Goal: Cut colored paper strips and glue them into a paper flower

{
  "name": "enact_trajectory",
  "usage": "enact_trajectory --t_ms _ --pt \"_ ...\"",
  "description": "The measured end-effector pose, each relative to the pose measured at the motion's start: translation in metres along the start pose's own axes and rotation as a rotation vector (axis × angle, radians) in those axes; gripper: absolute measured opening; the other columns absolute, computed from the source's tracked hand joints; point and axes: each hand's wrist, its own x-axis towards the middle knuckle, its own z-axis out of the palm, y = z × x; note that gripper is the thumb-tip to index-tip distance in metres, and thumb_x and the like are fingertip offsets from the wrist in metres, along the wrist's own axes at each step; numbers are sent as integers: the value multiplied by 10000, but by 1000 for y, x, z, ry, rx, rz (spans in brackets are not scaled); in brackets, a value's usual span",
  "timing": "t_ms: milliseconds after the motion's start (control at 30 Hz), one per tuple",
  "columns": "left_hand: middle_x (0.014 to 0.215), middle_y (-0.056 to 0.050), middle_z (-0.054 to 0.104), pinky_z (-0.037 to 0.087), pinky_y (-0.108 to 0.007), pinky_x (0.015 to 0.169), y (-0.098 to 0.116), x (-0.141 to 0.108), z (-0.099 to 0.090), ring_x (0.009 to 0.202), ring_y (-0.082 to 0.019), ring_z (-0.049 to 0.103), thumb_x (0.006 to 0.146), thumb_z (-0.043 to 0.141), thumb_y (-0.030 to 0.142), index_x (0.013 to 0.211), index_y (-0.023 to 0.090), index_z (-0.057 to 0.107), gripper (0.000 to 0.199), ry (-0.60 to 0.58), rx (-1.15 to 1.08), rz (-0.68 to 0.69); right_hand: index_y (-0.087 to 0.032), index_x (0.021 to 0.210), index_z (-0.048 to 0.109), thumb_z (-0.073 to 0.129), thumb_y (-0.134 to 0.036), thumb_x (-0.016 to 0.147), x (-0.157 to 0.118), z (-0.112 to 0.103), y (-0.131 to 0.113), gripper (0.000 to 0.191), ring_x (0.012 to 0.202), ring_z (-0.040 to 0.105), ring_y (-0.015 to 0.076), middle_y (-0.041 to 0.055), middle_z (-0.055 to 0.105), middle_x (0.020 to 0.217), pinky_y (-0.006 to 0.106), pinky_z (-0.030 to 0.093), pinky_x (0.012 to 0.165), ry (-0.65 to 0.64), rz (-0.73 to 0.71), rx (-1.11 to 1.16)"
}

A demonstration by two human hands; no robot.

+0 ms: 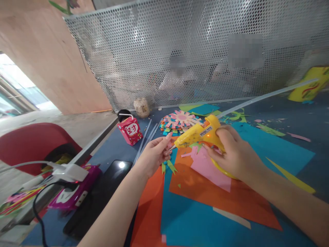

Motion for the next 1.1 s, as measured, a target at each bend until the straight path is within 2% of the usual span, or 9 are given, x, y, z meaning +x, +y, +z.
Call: enact_trajectory --t_ms 667,933,1100 --pt "502 75 345 263 -151 409 0 2 1 447 -31 332 572 787 444 542 140 484 430 32 -9 -20 -206 869 396 496 -324 857 0 -2 -1 155 635 595 174 79 555 842 240 462 419 -2 -31 -32" --pt "486 68 351 268 -150 416 -1 4 -1 457 -37 326 634 750 445 541 142 487 412 21 6 -13 -200 877 382 517 -301 847 -1 -1 0 171 650 584 191 87 538 830 252 464 426 1 -54 -36" --pt "483 62 364 271 -150 415 -1 4 -2 466 -43 324 627 752 463 567 143 514 403 34 7 -8 -194 886 385 504 -296 852 -1 -1 0 161 638 580 186 89 544 834 251 468 427 9 -55 -52"
